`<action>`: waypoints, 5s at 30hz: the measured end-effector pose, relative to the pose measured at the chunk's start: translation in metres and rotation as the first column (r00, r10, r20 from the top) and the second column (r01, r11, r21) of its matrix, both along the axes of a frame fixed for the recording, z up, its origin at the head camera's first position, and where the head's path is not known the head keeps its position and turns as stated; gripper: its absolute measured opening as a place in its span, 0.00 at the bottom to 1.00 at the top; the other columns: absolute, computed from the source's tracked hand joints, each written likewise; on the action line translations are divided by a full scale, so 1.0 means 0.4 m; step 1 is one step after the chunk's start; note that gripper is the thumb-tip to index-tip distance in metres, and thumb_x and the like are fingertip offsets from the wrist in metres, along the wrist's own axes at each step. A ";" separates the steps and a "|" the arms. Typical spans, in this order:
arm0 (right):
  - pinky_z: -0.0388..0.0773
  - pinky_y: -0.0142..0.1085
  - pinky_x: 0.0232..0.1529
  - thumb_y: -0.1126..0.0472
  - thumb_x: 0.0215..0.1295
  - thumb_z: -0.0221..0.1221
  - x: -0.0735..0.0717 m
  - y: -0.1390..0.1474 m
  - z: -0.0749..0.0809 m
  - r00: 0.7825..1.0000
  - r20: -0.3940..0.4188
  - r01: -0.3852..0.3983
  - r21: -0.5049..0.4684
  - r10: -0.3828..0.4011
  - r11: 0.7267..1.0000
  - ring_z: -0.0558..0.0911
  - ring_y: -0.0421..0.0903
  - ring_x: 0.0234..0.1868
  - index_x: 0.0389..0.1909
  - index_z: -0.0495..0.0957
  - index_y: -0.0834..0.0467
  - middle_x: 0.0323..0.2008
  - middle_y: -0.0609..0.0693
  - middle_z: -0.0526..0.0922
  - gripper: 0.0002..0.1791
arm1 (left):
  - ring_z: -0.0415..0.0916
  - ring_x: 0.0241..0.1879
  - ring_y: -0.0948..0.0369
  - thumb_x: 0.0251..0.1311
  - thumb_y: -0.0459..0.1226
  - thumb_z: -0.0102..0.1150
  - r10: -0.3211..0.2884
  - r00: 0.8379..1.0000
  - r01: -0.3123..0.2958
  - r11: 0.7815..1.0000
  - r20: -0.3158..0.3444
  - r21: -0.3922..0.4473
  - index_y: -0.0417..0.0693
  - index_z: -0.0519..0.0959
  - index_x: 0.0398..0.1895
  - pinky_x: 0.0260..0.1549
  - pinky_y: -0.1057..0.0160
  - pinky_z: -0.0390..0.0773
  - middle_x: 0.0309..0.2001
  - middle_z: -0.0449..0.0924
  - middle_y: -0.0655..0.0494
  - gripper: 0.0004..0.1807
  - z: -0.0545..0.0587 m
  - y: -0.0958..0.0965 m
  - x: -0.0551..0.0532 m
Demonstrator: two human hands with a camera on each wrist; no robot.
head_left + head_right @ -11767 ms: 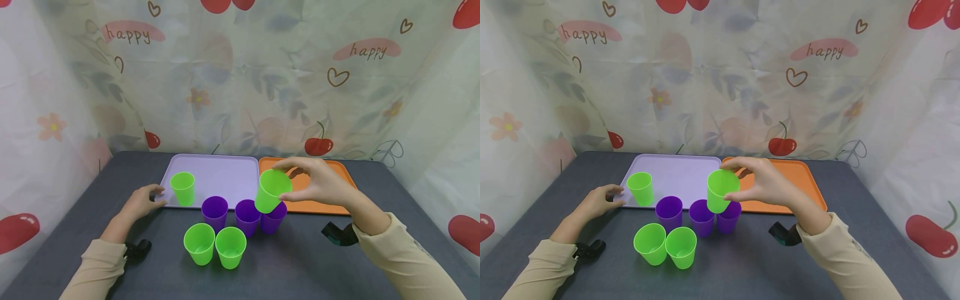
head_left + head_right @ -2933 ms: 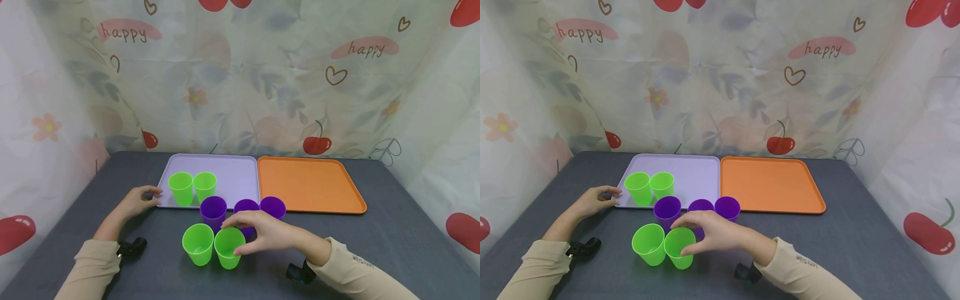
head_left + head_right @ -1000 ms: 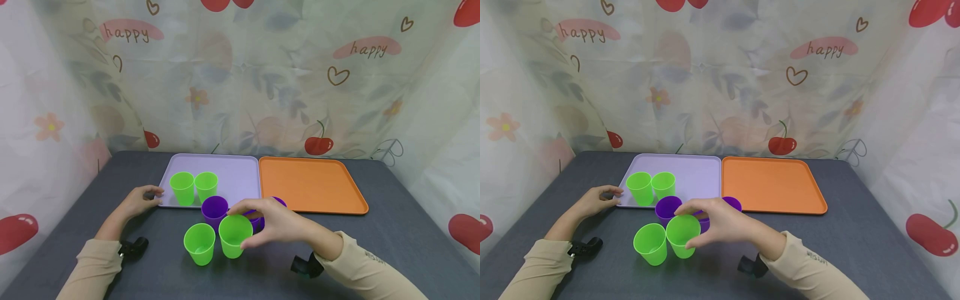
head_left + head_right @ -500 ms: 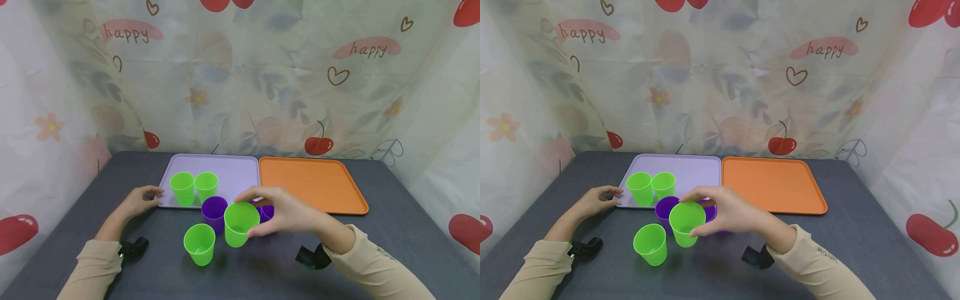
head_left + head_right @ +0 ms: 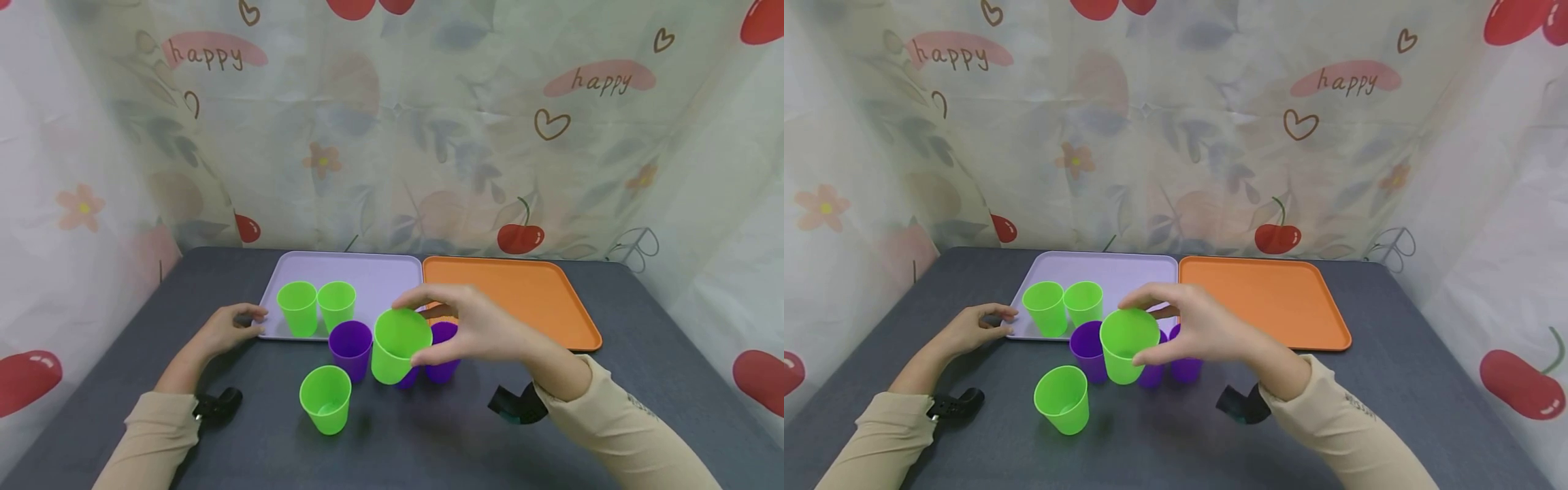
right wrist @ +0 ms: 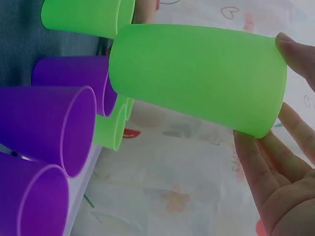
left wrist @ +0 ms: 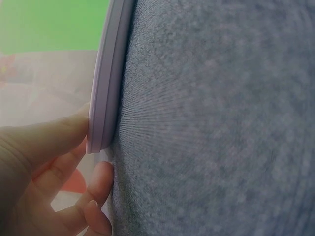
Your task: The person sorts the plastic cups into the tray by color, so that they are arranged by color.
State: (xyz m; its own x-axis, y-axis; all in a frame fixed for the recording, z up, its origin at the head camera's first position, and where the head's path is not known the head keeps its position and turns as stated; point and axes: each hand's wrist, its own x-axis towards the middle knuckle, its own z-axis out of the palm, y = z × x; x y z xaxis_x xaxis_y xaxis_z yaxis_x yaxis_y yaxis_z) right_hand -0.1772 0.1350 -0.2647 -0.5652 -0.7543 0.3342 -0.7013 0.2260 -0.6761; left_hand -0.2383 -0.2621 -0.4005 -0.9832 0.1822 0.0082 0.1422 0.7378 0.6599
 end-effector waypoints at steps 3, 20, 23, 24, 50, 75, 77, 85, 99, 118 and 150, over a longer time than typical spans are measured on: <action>0.76 0.35 0.54 0.62 0.46 0.71 -0.008 -0.002 0.006 1.000 -0.006 0.008 -0.001 -0.008 1.000 0.79 0.41 0.50 0.51 0.75 0.60 0.49 0.52 0.81 0.28 | 0.78 0.41 0.47 0.56 0.35 0.61 -0.001 1.000 0.001 1.000 -0.004 -0.002 0.33 0.76 0.50 0.36 0.59 0.76 0.47 0.78 0.34 0.19 -0.001 -0.001 0.000; 0.76 0.35 0.54 0.63 0.45 0.71 -0.072 0.002 0.022 0.996 -0.021 0.092 0.041 -0.091 0.995 0.76 0.42 0.53 0.53 0.75 0.56 0.51 0.48 0.80 0.29 | 0.77 0.44 0.46 0.57 0.35 0.60 0.007 1.000 -0.007 1.000 0.004 -0.003 0.34 0.76 0.50 0.42 0.52 0.77 0.48 0.78 0.34 0.19 0.002 0.002 0.003; 0.76 0.35 0.55 0.63 0.45 0.71 -0.085 0.002 0.020 0.995 -0.017 0.102 0.047 -0.101 0.994 0.76 0.43 0.54 0.53 0.75 0.55 0.52 0.48 0.80 0.30 | 0.77 0.44 0.46 0.57 0.35 0.60 0.009 1.000 -0.009 1.000 0.008 -0.001 0.33 0.76 0.50 0.41 0.53 0.77 0.48 0.78 0.34 0.19 0.003 0.003 0.004; 0.76 0.36 0.55 0.63 0.45 0.71 -0.088 0.002 0.020 0.995 -0.017 0.104 0.048 -0.103 0.993 0.75 0.43 0.54 0.53 0.75 0.55 0.52 0.48 0.80 0.30 | 0.77 0.44 0.46 0.57 0.35 0.60 0.010 1.000 -0.010 1.000 0.009 -0.001 0.33 0.76 0.50 0.41 0.53 0.77 0.48 0.78 0.34 0.19 0.003 0.003 0.004; 0.76 0.42 0.55 0.61 0.48 0.69 -0.193 -0.023 0.000 0.994 -0.019 0.110 0.158 -0.108 0.981 0.76 0.45 0.55 0.55 0.74 0.54 0.53 0.49 0.78 0.30 | 0.78 0.43 0.47 0.56 0.35 0.61 0.001 1.000 -0.001 1.000 -0.012 0.009 0.33 0.76 0.49 0.39 0.55 0.77 0.47 0.79 0.35 0.19 -0.004 -0.001 -0.001; 0.72 0.45 0.60 0.64 0.49 0.66 -0.275 -0.058 -0.052 0.996 0.085 -0.015 0.261 -0.008 0.965 0.74 0.47 0.56 0.58 0.70 0.57 0.58 0.51 0.74 0.31 | 0.79 0.40 0.49 0.55 0.34 0.62 0.009 1.000 -0.009 1.000 -0.017 0.009 0.34 0.76 0.49 0.35 0.62 0.75 0.46 0.79 0.35 0.19 -0.012 -0.003 -0.005; 0.72 0.45 0.60 0.64 0.49 0.66 -0.279 -0.060 -0.056 0.996 0.087 -0.026 0.259 0.003 0.965 0.74 0.48 0.56 0.58 0.70 0.57 0.58 0.52 0.74 0.32 | 0.78 0.40 0.49 0.56 0.35 0.62 0.009 1.000 -0.009 1.000 -0.015 0.006 0.34 0.76 0.49 0.36 0.60 0.76 0.47 0.79 0.35 0.19 -0.013 -0.004 -0.006; 0.71 0.46 0.60 0.65 0.50 0.65 -0.286 -0.074 -0.069 0.994 0.104 -0.058 0.295 0.028 0.954 0.73 0.50 0.57 0.58 0.70 0.60 0.57 0.53 0.74 0.31 | 0.77 0.43 0.47 0.57 0.34 0.60 0.015 1.000 -0.015 1.000 -0.005 0.003 0.35 0.76 0.50 0.40 0.55 0.76 0.47 0.78 0.35 0.18 -0.014 -0.004 -0.007; 0.72 0.45 0.59 0.64 0.50 0.67 -0.301 -0.090 -0.086 0.995 0.100 -0.041 0.373 0.003 0.927 0.74 0.50 0.57 0.59 0.69 0.61 0.57 0.54 0.75 0.32 | 0.77 0.44 0.47 0.57 0.35 0.60 0.016 1.000 -0.016 1.000 0.002 0.009 0.35 0.76 0.51 0.42 0.53 0.77 0.48 0.78 0.35 0.19 -0.010 -0.002 -0.004; 0.73 0.43 0.59 0.64 0.51 0.67 -0.307 -0.116 -0.110 0.993 0.120 -0.038 0.457 -0.019 0.889 0.74 0.54 0.60 0.58 0.69 0.62 0.59 0.55 0.74 0.32 | 0.77 0.43 0.48 0.57 0.36 0.60 0.023 1.000 -0.023 1.000 0.005 0.003 0.35 0.76 0.51 0.41 0.55 0.76 0.48 0.78 0.36 0.19 -0.012 -0.003 -0.002; 0.64 0.50 0.65 0.64 0.55 0.64 -0.306 -0.124 -0.111 0.993 0.107 -0.091 0.482 0.045 0.871 0.68 0.57 0.65 0.61 0.66 0.63 0.62 0.57 0.71 0.31 | 0.75 0.45 0.48 0.58 0.36 0.60 0.027 1.000 -0.027 1.000 0.007 0.001 0.36 0.76 0.51 0.42 0.53 0.75 0.49 0.78 0.36 0.19 -0.012 0.001 -0.001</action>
State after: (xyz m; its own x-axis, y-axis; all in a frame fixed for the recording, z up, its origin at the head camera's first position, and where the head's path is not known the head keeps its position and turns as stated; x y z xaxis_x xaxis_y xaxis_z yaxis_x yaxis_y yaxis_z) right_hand -0.2995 0.0853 -0.3090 -0.5167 -0.8457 -0.1334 -0.6687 0.4959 -0.5541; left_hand -0.2388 -0.2616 -0.4054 -0.9878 0.1560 0.0016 0.1181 0.7407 0.6614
